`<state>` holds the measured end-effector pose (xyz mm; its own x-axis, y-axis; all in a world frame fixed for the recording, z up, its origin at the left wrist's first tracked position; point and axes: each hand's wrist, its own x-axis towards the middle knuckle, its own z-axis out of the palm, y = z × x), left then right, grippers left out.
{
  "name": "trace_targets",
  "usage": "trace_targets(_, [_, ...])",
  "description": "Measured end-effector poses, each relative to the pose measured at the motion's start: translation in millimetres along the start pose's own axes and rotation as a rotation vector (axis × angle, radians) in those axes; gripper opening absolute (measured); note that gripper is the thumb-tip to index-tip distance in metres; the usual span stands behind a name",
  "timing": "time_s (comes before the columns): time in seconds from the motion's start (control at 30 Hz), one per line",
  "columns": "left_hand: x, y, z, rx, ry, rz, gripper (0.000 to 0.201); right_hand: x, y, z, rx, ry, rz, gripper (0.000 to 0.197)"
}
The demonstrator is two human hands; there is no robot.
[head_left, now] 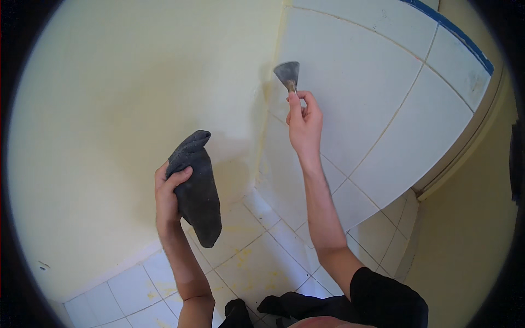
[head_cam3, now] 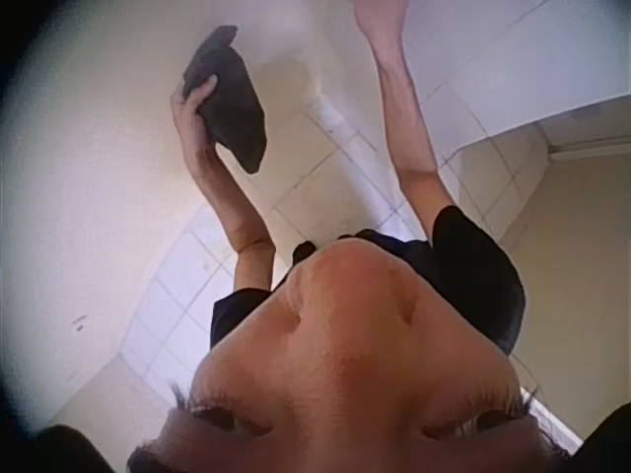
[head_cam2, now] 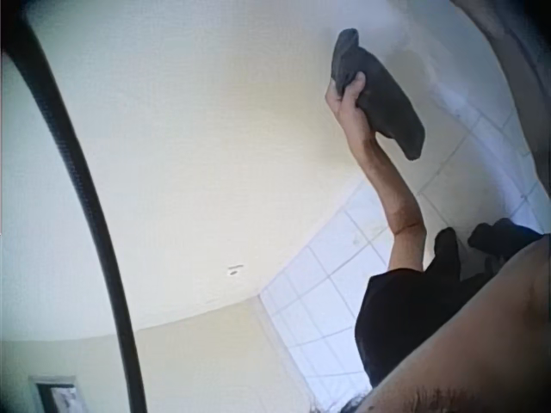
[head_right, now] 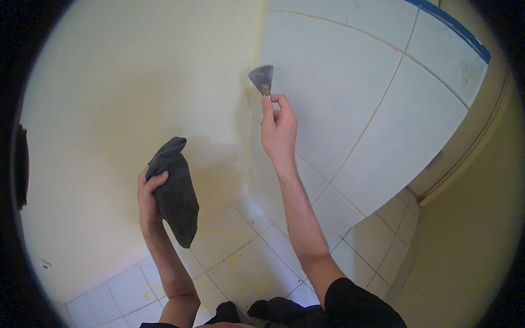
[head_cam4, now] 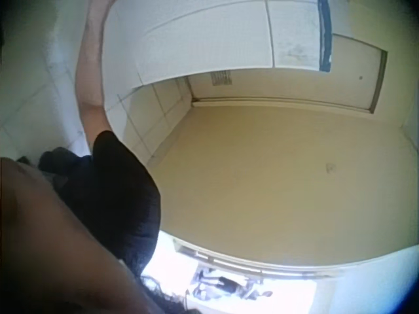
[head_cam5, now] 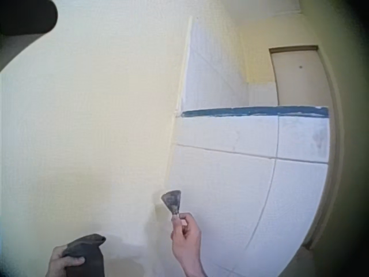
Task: The person cleans a tiled wall and floor corner by scraping off yellow residue with a metal putty knife and wiping the area with a dark cloth.
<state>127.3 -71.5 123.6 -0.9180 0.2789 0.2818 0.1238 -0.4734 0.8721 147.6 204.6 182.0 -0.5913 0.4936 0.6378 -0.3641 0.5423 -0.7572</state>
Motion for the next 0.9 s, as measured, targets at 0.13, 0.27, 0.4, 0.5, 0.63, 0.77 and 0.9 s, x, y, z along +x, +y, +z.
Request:
trace_targets(0.13, [-1.0,0.6,-2.5,0.023,-0.001,0.026,0.035,-13.7,28.1,8.1,0.037,0.089,0.007,0.015])
trace_targets(0.27, [-0.1,-2.6,-8.8,0.025,0.014,0.031,0.035,-9.9,16.3,8.4,-0.282,0.14,-0.091,0.021])
trace_targets(0.4, [-0.7,-4.7,-7.8,0.01,0.004,0.029,0.035,-9.1,15.2,9.5,-0.231,0.178,-0.171,0.028])
trace_targets(0.5, [-1.7,-3.5,-3.5,0.016,0.019,0.035,0.035,-5.4,11.0,8.5,-0.189,0.182,-0.228,0.028])
trace_targets(0.63, [-1.3,-0.8,0.5,0.019,0.004,0.023,0.035,3.3,-1.0,3.9,-0.142,0.119,-0.164,0.027])
trace_targets(0.77, [1.1,-1.0,2.0,0.028,-0.003,0.04,0.035,3.8,9.4,0.1,-0.042,0.156,-0.273,0.026])
trace_targets(0.9, [1.0,0.1,5.1,0.034,0.018,0.03,0.035,9.1,0.0,-0.2,0.059,0.071,-0.07,0.026])
